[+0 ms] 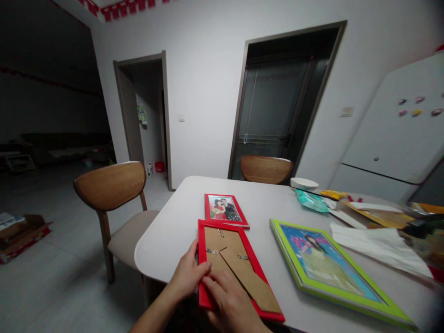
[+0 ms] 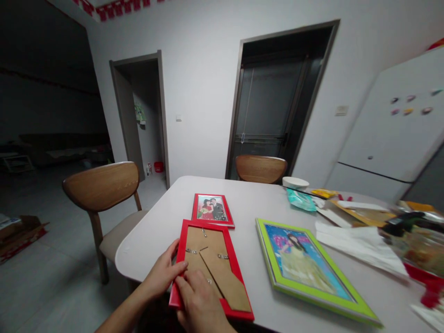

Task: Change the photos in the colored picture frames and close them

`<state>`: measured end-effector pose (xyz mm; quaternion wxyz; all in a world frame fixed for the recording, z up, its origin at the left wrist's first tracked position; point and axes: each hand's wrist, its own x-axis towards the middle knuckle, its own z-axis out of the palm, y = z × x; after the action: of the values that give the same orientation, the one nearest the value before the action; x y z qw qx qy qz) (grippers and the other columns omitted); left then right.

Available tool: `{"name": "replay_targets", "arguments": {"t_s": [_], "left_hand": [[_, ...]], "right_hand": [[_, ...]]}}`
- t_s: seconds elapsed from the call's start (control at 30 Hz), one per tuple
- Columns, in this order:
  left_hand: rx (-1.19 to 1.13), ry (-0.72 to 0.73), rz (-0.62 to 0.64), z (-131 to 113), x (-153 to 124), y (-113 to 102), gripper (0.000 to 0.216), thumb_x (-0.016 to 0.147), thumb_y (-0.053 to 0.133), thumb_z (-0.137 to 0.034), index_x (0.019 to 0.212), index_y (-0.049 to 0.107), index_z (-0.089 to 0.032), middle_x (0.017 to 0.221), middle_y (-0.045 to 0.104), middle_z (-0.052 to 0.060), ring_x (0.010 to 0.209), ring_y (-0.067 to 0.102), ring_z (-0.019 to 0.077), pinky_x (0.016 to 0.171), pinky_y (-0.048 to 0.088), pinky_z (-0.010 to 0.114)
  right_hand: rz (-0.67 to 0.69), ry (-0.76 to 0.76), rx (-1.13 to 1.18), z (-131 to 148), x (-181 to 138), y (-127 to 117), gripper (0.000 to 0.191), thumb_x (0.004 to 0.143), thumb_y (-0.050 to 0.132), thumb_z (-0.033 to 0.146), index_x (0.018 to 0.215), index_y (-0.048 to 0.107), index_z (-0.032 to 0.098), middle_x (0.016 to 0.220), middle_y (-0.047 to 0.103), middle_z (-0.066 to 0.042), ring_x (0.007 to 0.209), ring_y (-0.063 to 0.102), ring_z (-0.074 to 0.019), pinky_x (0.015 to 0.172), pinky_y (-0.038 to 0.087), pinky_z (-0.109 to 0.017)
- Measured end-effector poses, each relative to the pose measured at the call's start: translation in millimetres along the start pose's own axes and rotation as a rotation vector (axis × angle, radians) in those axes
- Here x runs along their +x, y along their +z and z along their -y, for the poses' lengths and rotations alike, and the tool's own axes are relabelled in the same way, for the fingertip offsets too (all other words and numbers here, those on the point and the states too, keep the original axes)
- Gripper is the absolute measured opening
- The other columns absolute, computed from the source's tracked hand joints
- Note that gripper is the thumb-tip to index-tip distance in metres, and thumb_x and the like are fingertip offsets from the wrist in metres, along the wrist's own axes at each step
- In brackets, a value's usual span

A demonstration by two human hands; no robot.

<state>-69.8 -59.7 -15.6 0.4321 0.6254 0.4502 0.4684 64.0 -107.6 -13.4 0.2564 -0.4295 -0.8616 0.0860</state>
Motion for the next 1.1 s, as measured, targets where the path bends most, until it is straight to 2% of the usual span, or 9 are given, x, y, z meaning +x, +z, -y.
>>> {"name": "replay_targets", "arguments": {"t_s": [0.13,0.27,0.37,0.43,0.53,0.6,0.73,0.9,1.1], "left_hand": [[0.250,-0.003,-0.018,4.1,-2.1,-2.7,0.057,0.066,0.050,-0.016,0.121,0.033,-0.017,0.118,0.049,0.005,0.106,0.045,0.0189,0.093,0.032,0.030],[0.422,0.011,-0.052,5.9,-4.1,-1.4,0.059,0.064,0.049,-0.015,0.122,0.034,-0.017,0.122,0.045,0.005,0.111,0.040,0.0204,0.096,0.027,0.030],[0.468,0.037,-0.054,5.2,-6.6,-0.5,0.061,0.063,0.051,-0.018,0.122,0.033,-0.016,0.123,0.043,0.006,0.113,0.038,0.0216,0.098,0.023,0.031],[0.466,0.057,-0.039,4.2,-8.4,-0.4,0.063,0.063,0.052,-0.019,0.123,0.032,-0.015,0.124,0.042,0.008,0.113,0.037,0.0223,0.099,0.021,0.033],[0.476,0.057,-0.027,4.1,-9.9,-0.8,0.064,0.063,0.050,-0.019,0.124,0.032,-0.014,0.123,0.042,0.010,0.115,0.035,0.0230,0.099,0.021,0.035],[0.484,0.051,-0.021,5.2,-10.1,-1.2,0.063,0.064,0.049,-0.019,0.124,0.032,-0.014,0.124,0.042,0.010,0.115,0.035,0.0229,0.099,0.021,0.035],[0.522,0.068,-0.003,6.5,-10.2,-1.8,0.062,0.064,0.048,-0.019,0.124,0.032,-0.010,0.126,0.039,0.012,0.116,0.034,0.0236,0.099,0.021,0.034],[0.553,0.061,-0.009,4.3,-10.3,-0.7,0.062,0.064,0.047,-0.018,0.123,0.033,-0.007,0.126,0.039,0.014,0.115,0.036,0.0242,0.099,0.023,0.034],[0.524,0.060,-0.014,4.7,-9.9,-1.2,0.060,0.064,0.047,-0.017,0.123,0.034,-0.009,0.127,0.039,0.012,0.116,0.035,0.0223,0.100,0.022,0.033]], "right_hand": [[0.057,0.041,0.042,3.4,1.8,3.8,0.049,0.059,0.051,0.009,0.107,0.054,0.015,0.108,0.054,-0.010,0.098,0.047,-0.0223,0.088,0.038,-0.036],[0.116,0.038,0.127,-5.2,1.6,-10.3,0.036,0.067,0.051,0.019,0.103,0.056,0.018,0.105,0.057,-0.008,0.095,0.050,-0.0185,0.085,0.040,-0.031],[0.024,0.156,0.079,-33.8,2.9,-29.2,0.032,0.075,0.043,0.025,0.102,0.056,0.015,0.105,0.056,-0.011,0.096,0.050,-0.0177,0.084,0.040,-0.031],[-0.045,0.268,-0.017,-59.3,5.1,-41.9,0.033,0.075,0.041,0.025,0.101,0.057,0.012,0.106,0.054,-0.013,0.098,0.049,-0.0194,0.087,0.037,-0.033],[-0.015,0.338,-0.117,-89.9,9.0,-53.4,0.029,0.070,0.044,0.021,0.093,0.060,0.013,0.100,0.056,-0.011,0.094,0.050,-0.0195,0.086,0.036,-0.031],[0.031,0.343,-0.135,-99.2,11.7,-53.9,0.026,0.067,0.045,0.019,0.086,0.062,0.014,0.094,0.058,-0.009,0.088,0.051,-0.0181,0.081,0.037,-0.027],[0.037,0.369,-0.177,-98.6,17.5,-46.1,0.024,0.069,0.041,0.017,0.079,0.063,0.016,0.085,0.056,-0.007,0.078,0.052,-0.0150,0.072,0.038,-0.023],[0.011,0.407,-0.266,-96.2,21.5,-40.6,0.024,0.072,0.040,0.018,0.077,0.063,0.018,0.082,0.054,-0.007,0.074,0.051,-0.0159,0.065,0.036,-0.024],[-0.049,0.356,-0.216,-96.8,11.4,-41.3,0.028,0.077,0.039,0.026,0.091,0.061,0.017,0.089,0.056,-0.008,0.081,0.051,-0.0172,0.071,0.038,-0.026]]}}
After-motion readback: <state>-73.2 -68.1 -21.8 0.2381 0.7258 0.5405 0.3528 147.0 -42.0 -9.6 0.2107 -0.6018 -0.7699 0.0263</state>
